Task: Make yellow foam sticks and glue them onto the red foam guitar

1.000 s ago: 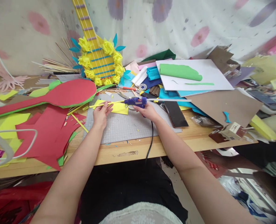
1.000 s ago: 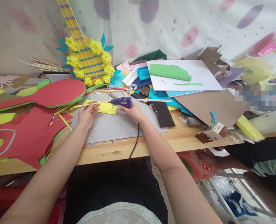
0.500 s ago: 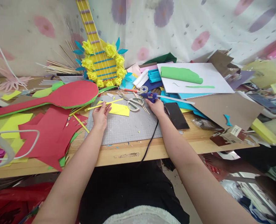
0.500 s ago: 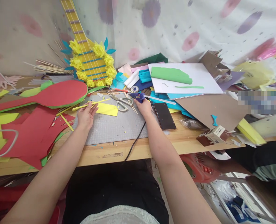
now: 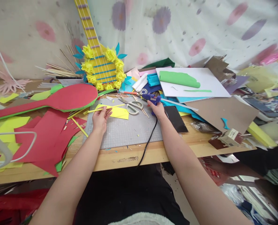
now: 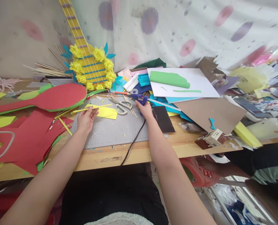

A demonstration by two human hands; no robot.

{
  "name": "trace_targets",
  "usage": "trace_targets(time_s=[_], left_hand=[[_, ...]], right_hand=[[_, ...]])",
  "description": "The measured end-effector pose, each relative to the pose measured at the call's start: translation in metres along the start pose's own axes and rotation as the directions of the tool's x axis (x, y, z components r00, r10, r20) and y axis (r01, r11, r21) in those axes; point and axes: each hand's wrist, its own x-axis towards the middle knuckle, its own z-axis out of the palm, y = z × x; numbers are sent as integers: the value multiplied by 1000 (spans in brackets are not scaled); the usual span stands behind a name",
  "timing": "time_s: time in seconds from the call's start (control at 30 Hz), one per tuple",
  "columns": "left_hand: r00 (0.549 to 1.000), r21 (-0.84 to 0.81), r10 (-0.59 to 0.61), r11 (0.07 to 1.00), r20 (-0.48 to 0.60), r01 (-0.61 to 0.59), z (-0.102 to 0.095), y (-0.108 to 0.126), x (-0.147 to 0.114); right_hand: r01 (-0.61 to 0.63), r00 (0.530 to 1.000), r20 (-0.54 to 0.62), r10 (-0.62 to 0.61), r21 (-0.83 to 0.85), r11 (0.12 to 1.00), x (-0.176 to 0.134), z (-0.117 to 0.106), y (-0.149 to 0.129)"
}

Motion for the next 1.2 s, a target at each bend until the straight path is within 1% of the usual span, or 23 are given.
trace_targets(time_s=[0.1,0.17,0.23,0.37,0.53,0.6,0.7,0.73,0.77,0.8,0.83,0.87,0.9,0.93,0.97,1.0,1.07,1.1,1.13,1.2], left_hand=[[1000,-12,-2,1000,-4,2,0,0,0],[1000,-15,-2,1000,-7,2,0,0,1],[1000,-19,-3,1000,-8,2,0,0,1],[1000,-17,-4,1000,5,4,0,-1,1],[999,-10,-14,1000,45,14,0,-1,-1],[998,7,-19,1000,54,18,1,-1,-2],[998,49,-8,999,65,5,1,-1,-3],[998,68,-3,998,65,-1,1,-1,-3],[998,88,2,996,61,-8,2,-2,-3],[998,107,7,994,56,-13,2,-2,-3],[999,125,13,992,51,-19,2,-3,-4],[999,138,20,990,50,-27,2,-3,-4],[998,146,28,989,55,-35,3,-4,-4],[997,150,35,988,65,-44,3,-4,-4],[996,153,40,987,76,-52,3,-5,-5],[995,156,44,986,86,-57,4,-5,-5],[994,167,47,984,101,-63,3,-6,-6],[993,173,46,983,105,-64,3,-6,-6],[993,178,45,982,110,-65,2,-6,-6],[992,181,43,981,119,-65,2,-6,-6]], right_hand=[[3,1000,18,1,-197,980,-3,-5,-4],[-12,1000,0,13,-347,938,-5,-8,-6],[-23,1000,-3,24,-435,900,-6,-11,-7],[-11,997,57,44,-482,876,-6,-10,-8],[-2,996,77,48,-510,860,-11,-9,-15],[11,997,71,36,-573,820,-15,-17,-21],[-6,998,35,45,-724,690,-24,-36,-35],[-23,996,41,82,-755,656,-27,-42,-41],[-25,988,77,130,-763,645,-30,-46,-48],[-4,979,133,157,-753,658,-34,-48,-54],[52,964,217,154,-722,690,-37,-45,-61],[140,947,306,97,-666,732,-40,-39,-68],[246,924,383,-4,-585,773,-44,-29,-74],[358,892,430,-139,-484,799,-47,-17,-80],[449,856,445,-263,-388,805,-51,-2,-85],[510,828,436,-353,-323,797,-54,13,-89],[571,786,451,-424,-264,778,-59,42,-95],[581,779,450,-437,-255,773,-61,53,-97],[575,783,443,-437,-249,779,-62,62,-99],[536,805,427,-412,-225,813,-63,72,-100]])
